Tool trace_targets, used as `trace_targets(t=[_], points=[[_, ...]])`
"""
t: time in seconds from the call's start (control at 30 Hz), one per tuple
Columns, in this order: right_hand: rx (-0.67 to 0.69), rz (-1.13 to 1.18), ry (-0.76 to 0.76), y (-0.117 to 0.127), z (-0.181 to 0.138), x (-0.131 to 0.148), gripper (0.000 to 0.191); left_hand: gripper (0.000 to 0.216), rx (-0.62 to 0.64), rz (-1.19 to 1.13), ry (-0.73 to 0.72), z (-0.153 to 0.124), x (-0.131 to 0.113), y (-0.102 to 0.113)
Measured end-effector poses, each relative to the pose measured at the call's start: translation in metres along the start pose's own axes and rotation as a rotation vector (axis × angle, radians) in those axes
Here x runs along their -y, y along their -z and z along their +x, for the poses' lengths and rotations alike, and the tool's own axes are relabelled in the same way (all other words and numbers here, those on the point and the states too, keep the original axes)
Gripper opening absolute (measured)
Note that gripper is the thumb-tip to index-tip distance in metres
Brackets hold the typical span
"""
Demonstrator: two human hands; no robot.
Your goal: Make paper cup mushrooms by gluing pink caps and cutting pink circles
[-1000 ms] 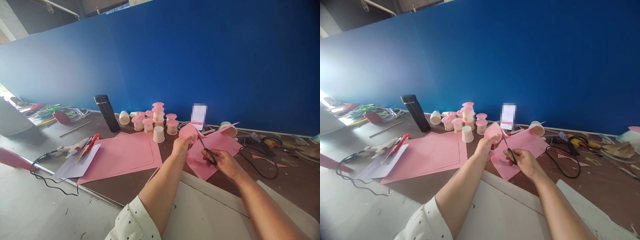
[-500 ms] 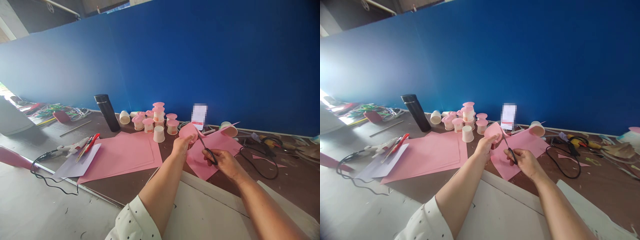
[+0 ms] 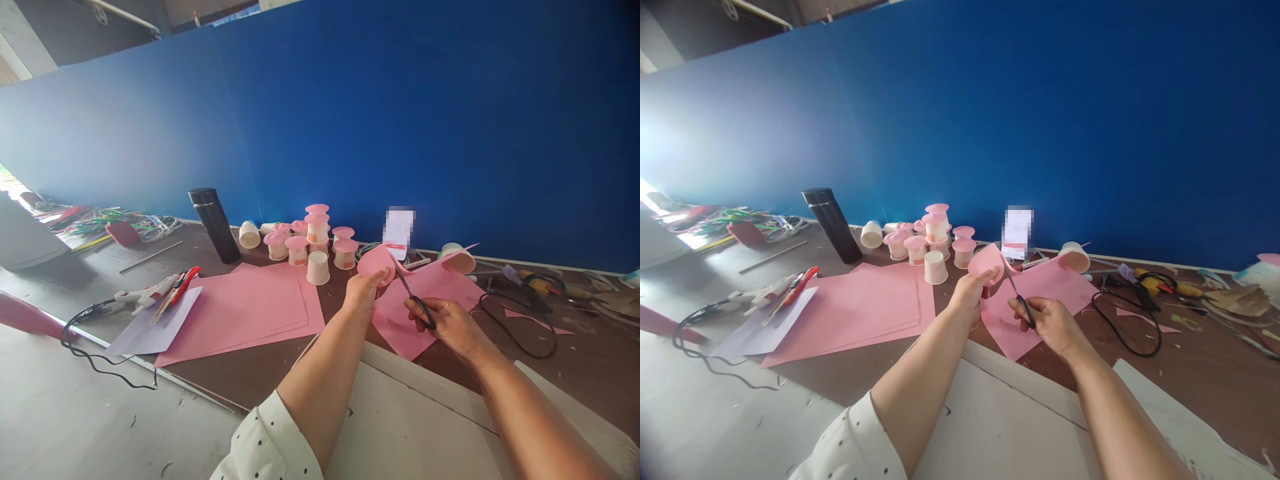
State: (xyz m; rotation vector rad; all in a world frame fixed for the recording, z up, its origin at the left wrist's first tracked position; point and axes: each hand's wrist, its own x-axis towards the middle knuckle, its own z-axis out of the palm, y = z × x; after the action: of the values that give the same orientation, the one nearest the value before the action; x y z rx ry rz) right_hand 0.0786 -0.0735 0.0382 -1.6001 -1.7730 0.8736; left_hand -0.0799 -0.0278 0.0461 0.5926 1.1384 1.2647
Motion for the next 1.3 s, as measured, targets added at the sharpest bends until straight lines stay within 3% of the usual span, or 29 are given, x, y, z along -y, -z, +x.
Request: trace_targets(t=[0.3,0.83,1.1,1.3], points=[[-0.016,-0.008,0.016,-0.002,0.002,-0.005,0.059,0.017,-0.014,-0.065,0.015,0.003,0.000,0.000],[0.018,0.065,-0.020,-0.004,0.003,-0.009,0.054,0.022,-0.048,0.013,0.016,0.003,0.000,0.001],[0.013,0.062,-0.017,-0.004,0.002,-0.009,0.053,0.015,0.047,-0.043,-0.032,0.004,0.003,0.000],[0.003,0.076,0.001,-0.005,0.004,-0.017,0.056,0.019,0.048,0.003,-0.040,0.012,0.010,0.000]])
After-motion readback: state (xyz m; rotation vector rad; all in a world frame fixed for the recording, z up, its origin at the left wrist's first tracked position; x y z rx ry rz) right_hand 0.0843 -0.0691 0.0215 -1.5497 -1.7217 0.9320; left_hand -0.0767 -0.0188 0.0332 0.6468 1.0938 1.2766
